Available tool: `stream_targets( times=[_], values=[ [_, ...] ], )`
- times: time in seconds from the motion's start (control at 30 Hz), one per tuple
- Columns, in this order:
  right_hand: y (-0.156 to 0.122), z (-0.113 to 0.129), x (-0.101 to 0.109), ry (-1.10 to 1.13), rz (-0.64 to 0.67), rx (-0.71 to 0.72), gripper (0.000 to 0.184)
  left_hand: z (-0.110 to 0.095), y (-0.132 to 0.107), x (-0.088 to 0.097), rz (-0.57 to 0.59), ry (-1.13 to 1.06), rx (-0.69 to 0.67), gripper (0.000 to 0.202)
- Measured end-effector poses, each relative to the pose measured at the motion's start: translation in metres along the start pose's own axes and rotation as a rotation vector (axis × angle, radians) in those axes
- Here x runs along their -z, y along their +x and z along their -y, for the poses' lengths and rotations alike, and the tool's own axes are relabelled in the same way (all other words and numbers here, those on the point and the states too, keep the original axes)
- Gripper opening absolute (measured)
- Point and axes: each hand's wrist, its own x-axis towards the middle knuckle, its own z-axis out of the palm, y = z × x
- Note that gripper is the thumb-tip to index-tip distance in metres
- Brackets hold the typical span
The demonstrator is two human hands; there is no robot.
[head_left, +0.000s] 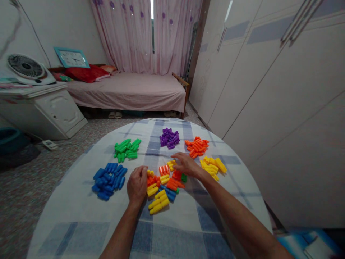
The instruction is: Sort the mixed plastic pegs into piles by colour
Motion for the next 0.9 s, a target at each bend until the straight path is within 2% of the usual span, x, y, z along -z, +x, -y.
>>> stream_targets(
  times=[0.13,0.37,0.43,0.57,0.67,0.77,0.83,0.9],
  values=[
    [0.002,0.020,-0.017,-0.056,0.070,-0.001,0.038,0.000,0.001,0.002,0.001,0.004,-0.012,0.034],
    [0.006,0.027,-0.018,-0.167,0.028,0.002,0.027,0.000,0.001,0.003,0.000,0.011,-0.017,0.034],
    [0.001,0.023,-0.013,-0.153,-0.052,-0.029,0.029,0.000,0.001,0.002,0.000,0.010,-0.015,0.034],
    [-0.021,0.003,0.010,-0.106,-0.334,-0.207,0.036,0.000,0.001,0.002,0.001,0.009,-0.010,0.033],
    [-0.042,-0.001,0.033,-0.009,-0.433,-0.318,0.029,-0.001,0.001,0.002,-0.002,0.009,-0.003,0.033],
    [-0.067,0.028,0.055,0.329,-0.458,-0.298,0.022,-0.002,0.000,0.002,-0.005,0.005,-0.002,0.032],
    [-0.092,0.059,0.069,0.619,-0.366,-0.168,0.021,-0.003,0.000,0.002,-0.007,0.008,0.002,0.032],
    [-0.124,0.086,0.080,0.754,-0.235,-0.007,0.025,-0.004,-0.001,0.002,-0.009,0.008,0.004,0.032]
  ],
)
